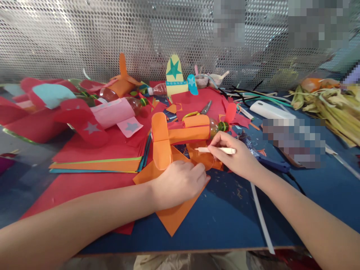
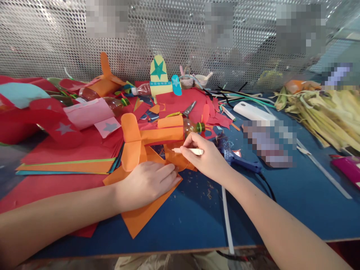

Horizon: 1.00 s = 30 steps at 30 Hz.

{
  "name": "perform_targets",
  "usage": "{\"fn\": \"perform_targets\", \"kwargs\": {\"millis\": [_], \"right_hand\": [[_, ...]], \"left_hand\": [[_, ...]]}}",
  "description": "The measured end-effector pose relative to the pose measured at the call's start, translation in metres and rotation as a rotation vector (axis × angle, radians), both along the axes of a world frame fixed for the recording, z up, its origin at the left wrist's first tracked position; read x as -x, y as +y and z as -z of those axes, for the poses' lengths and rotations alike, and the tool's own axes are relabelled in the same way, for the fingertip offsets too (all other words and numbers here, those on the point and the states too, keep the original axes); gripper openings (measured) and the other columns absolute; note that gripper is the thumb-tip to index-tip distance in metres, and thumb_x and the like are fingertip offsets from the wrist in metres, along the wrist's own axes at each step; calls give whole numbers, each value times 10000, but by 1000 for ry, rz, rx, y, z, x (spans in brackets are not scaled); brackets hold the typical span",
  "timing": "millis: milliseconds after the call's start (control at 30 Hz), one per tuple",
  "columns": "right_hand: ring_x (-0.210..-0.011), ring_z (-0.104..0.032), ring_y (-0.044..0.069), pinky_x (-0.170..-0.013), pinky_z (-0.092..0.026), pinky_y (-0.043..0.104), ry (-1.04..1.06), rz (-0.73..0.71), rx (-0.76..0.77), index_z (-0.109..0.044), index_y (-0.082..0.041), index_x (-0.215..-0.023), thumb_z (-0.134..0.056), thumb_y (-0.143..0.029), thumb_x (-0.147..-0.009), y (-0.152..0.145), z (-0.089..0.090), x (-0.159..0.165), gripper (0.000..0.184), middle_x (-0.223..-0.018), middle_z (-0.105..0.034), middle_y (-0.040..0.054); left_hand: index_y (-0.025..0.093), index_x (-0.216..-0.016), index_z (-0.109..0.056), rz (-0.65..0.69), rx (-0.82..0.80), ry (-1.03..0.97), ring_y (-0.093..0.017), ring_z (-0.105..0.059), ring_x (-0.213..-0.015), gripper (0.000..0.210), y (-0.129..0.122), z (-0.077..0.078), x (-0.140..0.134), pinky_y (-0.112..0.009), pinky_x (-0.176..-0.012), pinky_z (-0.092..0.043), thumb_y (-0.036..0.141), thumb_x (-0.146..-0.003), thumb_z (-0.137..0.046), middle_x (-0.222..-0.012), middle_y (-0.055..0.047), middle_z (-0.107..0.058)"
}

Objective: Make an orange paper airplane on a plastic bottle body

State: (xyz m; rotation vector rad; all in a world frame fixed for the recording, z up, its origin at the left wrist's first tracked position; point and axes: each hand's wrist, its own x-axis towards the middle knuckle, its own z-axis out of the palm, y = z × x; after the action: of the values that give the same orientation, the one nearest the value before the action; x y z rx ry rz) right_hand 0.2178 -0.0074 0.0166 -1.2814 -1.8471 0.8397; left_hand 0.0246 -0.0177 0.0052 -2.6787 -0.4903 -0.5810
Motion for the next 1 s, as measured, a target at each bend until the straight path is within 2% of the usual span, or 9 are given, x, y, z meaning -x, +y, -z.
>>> {"fn": "perform_targets", "kwargs": {"millis": [300,567,1000], "right_hand": [[-537,-480,107,-504,-350,234,-35,7,1,-450,-221,-767,-524,-288,-871,0,0,-1,144,-620,-494,-49],[-537,-490,97,-513,-343,226,52,-30,20,-463,-223,-785,-538,-306,-877,0,3,0,145,-668,-512,-45],[-565,-524,111,-515,-345,226,57,-32,8,-471,-226,-793,-542,-326,-877,0,4,0,149,-670,-517,-40]], "left_hand": [[141,-668,-533,6,18,4,-117,-515,-461,295,-1,1,1,-259,-399,-337,187,-938,-425,-615,-13,-580],[152,-673,-526,7,-4,3,-120,-517,-452,281,0,0,0,-273,-398,-327,188,-934,-430,-616,-4,-586],[149,-658,-519,3,9,-3,-121,-507,-450,297,-1,0,0,-271,-392,-319,191,-938,-427,-607,-6,-575]]}}
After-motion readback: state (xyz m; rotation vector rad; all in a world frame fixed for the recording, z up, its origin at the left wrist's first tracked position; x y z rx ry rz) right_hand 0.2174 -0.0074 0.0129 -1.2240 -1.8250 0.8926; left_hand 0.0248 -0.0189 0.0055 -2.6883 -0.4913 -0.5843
